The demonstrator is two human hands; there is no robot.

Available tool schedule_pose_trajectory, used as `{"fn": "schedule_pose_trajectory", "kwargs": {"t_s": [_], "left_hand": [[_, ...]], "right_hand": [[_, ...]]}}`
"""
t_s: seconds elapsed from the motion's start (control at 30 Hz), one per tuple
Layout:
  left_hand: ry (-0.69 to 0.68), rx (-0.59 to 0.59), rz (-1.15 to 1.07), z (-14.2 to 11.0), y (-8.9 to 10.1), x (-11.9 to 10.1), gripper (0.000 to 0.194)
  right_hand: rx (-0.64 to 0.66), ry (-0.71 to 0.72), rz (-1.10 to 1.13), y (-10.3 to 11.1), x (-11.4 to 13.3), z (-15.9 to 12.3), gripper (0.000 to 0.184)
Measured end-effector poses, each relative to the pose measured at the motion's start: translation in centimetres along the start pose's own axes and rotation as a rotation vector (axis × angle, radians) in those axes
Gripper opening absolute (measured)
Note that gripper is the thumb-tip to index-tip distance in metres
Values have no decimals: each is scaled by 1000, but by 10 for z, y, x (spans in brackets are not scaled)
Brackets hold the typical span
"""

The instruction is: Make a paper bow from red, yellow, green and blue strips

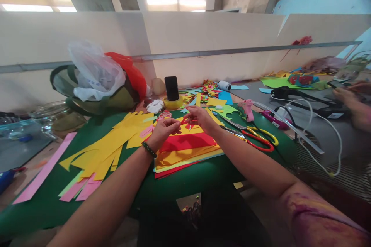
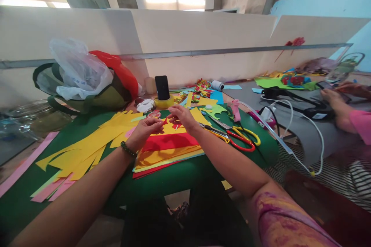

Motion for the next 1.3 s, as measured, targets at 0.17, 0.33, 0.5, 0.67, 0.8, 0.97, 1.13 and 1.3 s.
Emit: {"fn": "schedule_pose_trajectory", "kwargs": {"t_s": [0.17, 0.33, 0.5, 0.67, 0.8, 0.97, 1.13, 1.3], "left_hand": [[6, -12, -9, 0, 2, 0, 46], [5, -31, -20, 2, 5, 1, 47], [-21, -50, -42, 3, 7, 0, 49], [-75, -117, -87, 4, 13, -3, 50], [-99, -141, -89, 3, 15, -6, 48], [-87, -98, -76, 0, 8, -8, 45], [-81, -86, -61, -1, 6, -9, 47], [-96, -50, -28, -1, 3, -9, 47]], "right_hand": [[-206, 147, 59, 25, 4, 4, 47], [-222, 221, 71, 30, 7, 7, 41], [-199, 237, 43, 28, 7, 8, 33], [-47, 187, -190, 7, 9, 3, 47], [52, 224, -342, -10, 13, -5, 46], [-47, 335, -412, -6, 17, -5, 33], [-118, 400, -440, -1, 21, -5, 29], [-148, 451, -474, 1, 25, -9, 32]]}}
Point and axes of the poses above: each hand's wrist, its own z-axis towards the middle knuckle, its own y-axis out of the back of the hand, x = y × z, the point moved 9 cm from there along z, towards the middle knuckle, and after that the axes turned 15 degrees about -z, right-handed, at the moved point
